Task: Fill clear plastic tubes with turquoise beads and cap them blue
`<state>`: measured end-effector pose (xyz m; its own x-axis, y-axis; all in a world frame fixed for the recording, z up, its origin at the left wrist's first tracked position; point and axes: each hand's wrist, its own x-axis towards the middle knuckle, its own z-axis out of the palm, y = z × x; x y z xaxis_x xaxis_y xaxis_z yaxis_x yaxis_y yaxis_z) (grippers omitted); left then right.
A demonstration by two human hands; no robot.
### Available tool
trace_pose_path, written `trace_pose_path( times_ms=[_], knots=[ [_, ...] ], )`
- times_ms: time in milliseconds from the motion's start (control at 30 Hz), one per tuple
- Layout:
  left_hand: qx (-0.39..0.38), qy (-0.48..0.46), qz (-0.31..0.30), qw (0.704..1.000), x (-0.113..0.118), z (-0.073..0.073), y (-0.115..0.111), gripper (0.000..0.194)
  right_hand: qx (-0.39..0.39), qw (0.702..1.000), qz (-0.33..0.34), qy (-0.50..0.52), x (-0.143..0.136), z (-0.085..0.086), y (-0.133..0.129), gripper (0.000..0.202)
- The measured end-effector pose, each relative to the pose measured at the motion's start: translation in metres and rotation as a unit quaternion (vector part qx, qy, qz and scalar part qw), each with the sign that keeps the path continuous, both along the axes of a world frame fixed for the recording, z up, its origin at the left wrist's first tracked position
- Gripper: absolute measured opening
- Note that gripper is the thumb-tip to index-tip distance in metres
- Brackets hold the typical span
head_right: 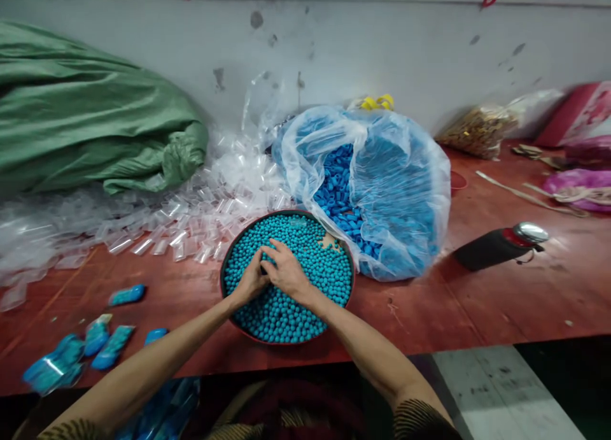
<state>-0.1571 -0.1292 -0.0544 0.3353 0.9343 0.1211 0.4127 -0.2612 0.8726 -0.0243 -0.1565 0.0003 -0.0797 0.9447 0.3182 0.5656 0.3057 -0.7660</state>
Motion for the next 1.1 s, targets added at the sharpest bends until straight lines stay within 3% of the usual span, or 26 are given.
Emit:
trace_pose_path(
  times_ms=[67, 167, 233, 300, 367, 500, 700, 867, 1100],
  knots=[
    [-0.011, 0.041, 0.021, 0.999, -0.001, 0.009, -0.004, 0.067, -0.015, 1.0, -0.021, 0.015, 0.04, 0.012, 0.01, 0.03],
    [-0.026, 0.106, 0.045, 0.993, 0.001, 0.02, -0.011, 0.055, -0.035, 0.982, -0.184, -0.032, 0.117, 0.017, 0.033, 0.033],
    [-0.018, 0.123, 0.043, 0.991, 0.002, 0.024, -0.015, 0.045, -0.087, 0.951, -0.278, -0.105, 0.163, 0.009, 0.046, 0.032],
    [0.0, 0.13, 0.041, 0.991, 0.002, 0.024, -0.016, 0.037, -0.118, 0.939, -0.302, -0.119, 0.195, -0.006, 0.056, 0.033],
    [0.019, 0.133, 0.037, 0.99, 0.001, 0.022, -0.017, 0.032, -0.122, 0.934, -0.312, -0.12, 0.209, -0.022, 0.066, 0.037],
    [0.036, 0.131, 0.041, 0.99, -0.002, 0.019, -0.016, 0.031, -0.11, 0.938, -0.317, -0.086, 0.21, -0.039, 0.095, 0.044],
    [0.029, 0.125, 0.05, 0.991, -0.001, 0.022, -0.017, 0.029, -0.146, 0.949, -0.276, 0.042, 0.204, -0.037, 0.134, 0.031],
    [0.025, 0.135, 0.052, 0.989, 0.0, 0.025, -0.017, 0.025, -0.215, 0.936, -0.2, 0.193, 0.202, -0.028, 0.117, 0.033],
    [0.053, 0.151, 0.052, 0.986, 0.0, 0.03, -0.018, 0.022, -0.216, 0.927, -0.136, 0.276, 0.18, 0.01, 0.094, 0.035]
  ],
)
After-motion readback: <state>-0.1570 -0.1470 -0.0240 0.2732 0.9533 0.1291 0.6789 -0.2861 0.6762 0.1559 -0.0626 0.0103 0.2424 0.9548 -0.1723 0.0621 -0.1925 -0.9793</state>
